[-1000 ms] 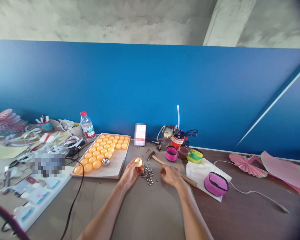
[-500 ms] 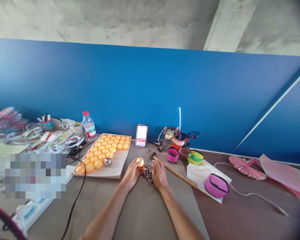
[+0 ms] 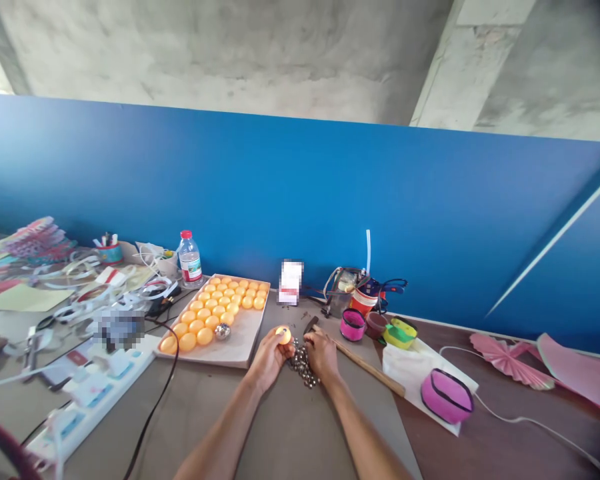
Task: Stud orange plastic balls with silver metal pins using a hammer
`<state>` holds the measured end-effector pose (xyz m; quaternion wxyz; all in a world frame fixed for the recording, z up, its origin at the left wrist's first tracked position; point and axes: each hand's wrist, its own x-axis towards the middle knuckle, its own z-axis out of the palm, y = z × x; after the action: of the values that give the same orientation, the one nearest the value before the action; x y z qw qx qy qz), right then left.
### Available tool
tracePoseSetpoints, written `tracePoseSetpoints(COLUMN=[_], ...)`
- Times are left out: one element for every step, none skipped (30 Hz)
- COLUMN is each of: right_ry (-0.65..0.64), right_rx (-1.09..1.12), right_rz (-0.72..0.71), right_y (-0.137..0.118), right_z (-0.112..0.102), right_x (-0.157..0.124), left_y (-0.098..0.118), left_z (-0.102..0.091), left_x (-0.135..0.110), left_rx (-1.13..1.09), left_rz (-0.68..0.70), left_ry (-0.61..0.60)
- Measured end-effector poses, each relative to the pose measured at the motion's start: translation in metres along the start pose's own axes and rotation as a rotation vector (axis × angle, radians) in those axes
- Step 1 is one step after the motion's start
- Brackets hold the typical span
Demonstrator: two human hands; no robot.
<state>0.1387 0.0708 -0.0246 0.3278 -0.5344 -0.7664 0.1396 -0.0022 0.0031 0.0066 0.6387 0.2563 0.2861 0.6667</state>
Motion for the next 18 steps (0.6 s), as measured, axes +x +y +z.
tracePoseSetpoints(right_ry=[0.002,0.000,-0.003,-0.008,-0.014,-0.019,-0.016,-0.007,0.004,0.015,0.030,0.046,0.058,0.076,0.091,0.099,0.100,0.088], right_rx=[-0.006,0.001,0.021,0.058,0.112,0.181,0.259,0.341,0.422,0.500,0.576,0.653,0.736,0.823,0.914,1.005,1.091,1.171], right_rz=[-0.007,-0.017,-0.029,-0.041,-0.052,-0.056,-0.053,-0.041,-0.022,-0.001,0.024,0.054,0.087,0.127,0.172,0.205,0.229,0.240], right_y=[-0.001,-0.002,-0.002,-0.002,-0.002,-0.001,0.000,0.001,0.002,0.003,0.003,0.002,0.000,-0.003,-0.007,-0.012,-0.016,-0.021], right_z=[0.000,0.000,-0.001,-0.003,-0.004,-0.006,-0.007,-0.008,-0.008,-0.008,-0.009,-0.009,-0.009,-0.009,-0.009,-0.009,-0.010,-0.012], right_x=[-0.001,-0.002,-0.003,-0.003,-0.003,-0.003,-0.002,-0.001,0.000,0.001,0.002,0.003,0.004,0.004,0.005,0.005,0.005,0.005], left_y=[0.000,-0.001,-0.001,0.000,0.000,0.000,0.000,0.001,0.001,0.001,0.001,0.002,0.002,0.002,0.003,0.004,0.005,0.006], left_z=[0.001,0.001,0.002,0.003,0.004,0.005,0.005,0.005,0.005,0.005,0.005,0.004,0.004,0.004,0.004,0.004,0.005,0.005], left_x=[0.000,0.000,0.000,-0.001,-0.001,-0.001,-0.001,-0.001,-0.001,-0.001,-0.002,-0.002,-0.002,-0.002,-0.002,-0.003,-0.003,-0.004], left_rx=[0.005,0.008,0.011,0.013,0.017,0.021,0.025,0.030,0.035,0.038,0.042,0.044,0.046,0.048,0.050,0.051,0.051,0.049], left_rz=[-0.001,-0.002,-0.007,-0.011,-0.017,-0.023,-0.028,-0.033,-0.036,-0.038,-0.039,-0.037,-0.038,-0.039,-0.040,-0.040,-0.041,-0.041], left_ry=[-0.001,-0.001,-0.004,-0.003,-0.001,0.002,0.005,0.008,0.008,0.007,0.004,-0.001,-0.008,-0.016,-0.023,-0.029,-0.033,-0.040])
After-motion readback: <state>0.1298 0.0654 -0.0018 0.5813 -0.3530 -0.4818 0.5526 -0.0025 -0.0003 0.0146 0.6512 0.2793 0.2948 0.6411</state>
